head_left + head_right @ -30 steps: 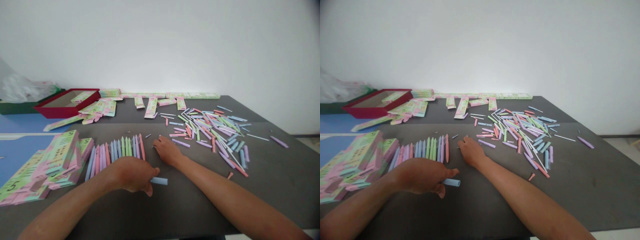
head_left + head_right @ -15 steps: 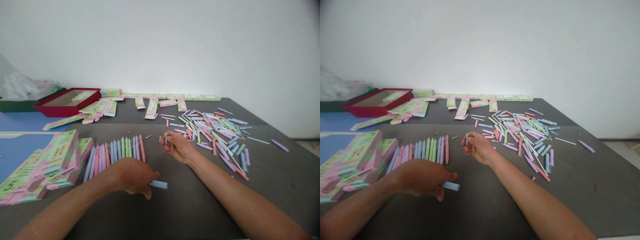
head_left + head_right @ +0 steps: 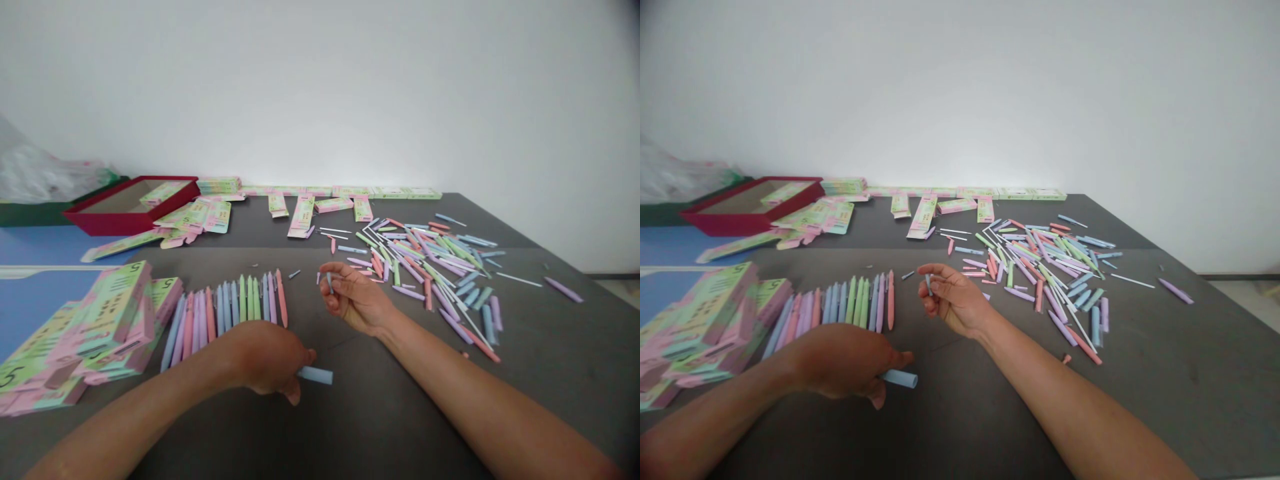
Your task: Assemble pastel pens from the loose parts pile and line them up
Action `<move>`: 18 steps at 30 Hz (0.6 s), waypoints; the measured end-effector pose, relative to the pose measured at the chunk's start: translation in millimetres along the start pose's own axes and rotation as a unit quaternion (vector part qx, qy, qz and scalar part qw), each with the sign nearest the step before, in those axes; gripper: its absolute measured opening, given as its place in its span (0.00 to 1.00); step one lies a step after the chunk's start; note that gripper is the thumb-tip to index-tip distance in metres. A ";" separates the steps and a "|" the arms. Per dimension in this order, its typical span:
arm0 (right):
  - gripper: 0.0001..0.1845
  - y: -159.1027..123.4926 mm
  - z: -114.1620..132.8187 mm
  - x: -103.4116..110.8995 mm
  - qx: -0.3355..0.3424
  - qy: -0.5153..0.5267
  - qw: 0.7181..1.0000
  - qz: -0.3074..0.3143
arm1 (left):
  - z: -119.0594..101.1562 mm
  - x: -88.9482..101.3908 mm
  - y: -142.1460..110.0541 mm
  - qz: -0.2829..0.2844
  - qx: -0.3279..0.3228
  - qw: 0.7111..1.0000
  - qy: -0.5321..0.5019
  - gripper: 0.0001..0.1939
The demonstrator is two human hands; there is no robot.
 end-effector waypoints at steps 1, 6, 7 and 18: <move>0.18 0.1 0.1 0.2 0.000 -0.001 1.000 0.000 | -0.5 -0.2 0.0 0.001 0.001 1.000 0.001 0.29; 0.23 0.7 2.3 -2.0 0.002 -0.004 1.000 0.007 | -1.5 -0.8 0.0 0.004 0.009 1.000 0.004 0.29; 0.23 0.7 2.6 -2.4 0.002 -0.007 1.000 0.008 | -1.4 -1.0 0.3 0.006 0.011 1.000 0.003 0.29; 0.24 1.4 5.9 -2.8 0.029 -0.056 0.998 0.021 | -3.8 -1.1 1.8 0.020 0.008 1.000 -0.004 0.29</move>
Point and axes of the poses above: each hand's wrist, its own y-axis towards the middle knuckle, its own x-axis out of the back of the hand, z = x × y, the point moved 7 cm from there along y, towards the middle knuckle, and after that the axes turned 14 degrees about x, right-handed, at the moved point
